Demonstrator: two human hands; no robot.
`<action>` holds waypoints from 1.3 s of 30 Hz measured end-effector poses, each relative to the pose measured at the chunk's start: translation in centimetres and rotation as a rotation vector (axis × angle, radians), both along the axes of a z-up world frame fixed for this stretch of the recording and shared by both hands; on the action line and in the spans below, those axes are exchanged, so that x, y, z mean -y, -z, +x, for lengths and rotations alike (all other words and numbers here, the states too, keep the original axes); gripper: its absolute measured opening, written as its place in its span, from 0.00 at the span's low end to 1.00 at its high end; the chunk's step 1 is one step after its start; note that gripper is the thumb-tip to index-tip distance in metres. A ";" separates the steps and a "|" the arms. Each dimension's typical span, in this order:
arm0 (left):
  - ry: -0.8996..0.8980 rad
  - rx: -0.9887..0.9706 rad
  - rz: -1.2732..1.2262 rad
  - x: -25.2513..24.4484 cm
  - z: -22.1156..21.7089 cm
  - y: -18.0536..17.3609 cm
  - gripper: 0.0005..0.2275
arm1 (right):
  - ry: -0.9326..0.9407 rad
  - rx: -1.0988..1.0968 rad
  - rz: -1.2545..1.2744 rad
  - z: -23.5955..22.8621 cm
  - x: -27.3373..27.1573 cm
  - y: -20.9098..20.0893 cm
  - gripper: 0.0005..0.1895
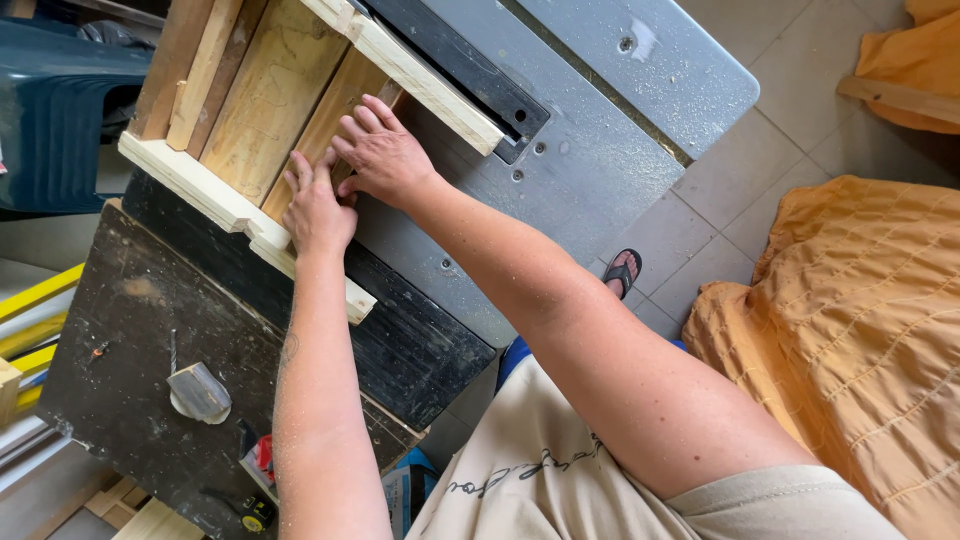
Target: The person uses a table saw to cut a wooden frame piece. They guide the frame along the saw blade with both hands, then lift and reposition it to continue cutting another section.
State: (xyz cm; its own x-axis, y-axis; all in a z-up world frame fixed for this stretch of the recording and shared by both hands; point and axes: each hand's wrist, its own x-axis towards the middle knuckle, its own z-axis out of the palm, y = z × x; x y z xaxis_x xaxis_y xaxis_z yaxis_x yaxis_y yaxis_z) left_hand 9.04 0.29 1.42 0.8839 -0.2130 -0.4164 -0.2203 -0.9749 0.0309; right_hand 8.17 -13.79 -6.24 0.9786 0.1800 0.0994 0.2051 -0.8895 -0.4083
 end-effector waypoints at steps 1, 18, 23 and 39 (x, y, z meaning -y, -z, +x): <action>0.002 0.003 -0.001 0.1 0.2 -0.1 0.28 | 0.002 0.003 -0.001 0.2 0.0 0.1 0.36; -0.005 -0.006 0.006 -0.4 1.8 0.0 0.29 | 0.000 0.013 -0.010 1.9 -0.6 0.5 0.36; -0.001 0.001 0.007 -0.5 2.4 0.1 0.29 | 0.006 0.030 0.005 2.5 -0.7 0.5 0.35; -0.021 -0.013 0.002 -0.6 3.3 -0.1 0.29 | 0.007 0.037 0.022 3.5 -1.0 0.7 0.33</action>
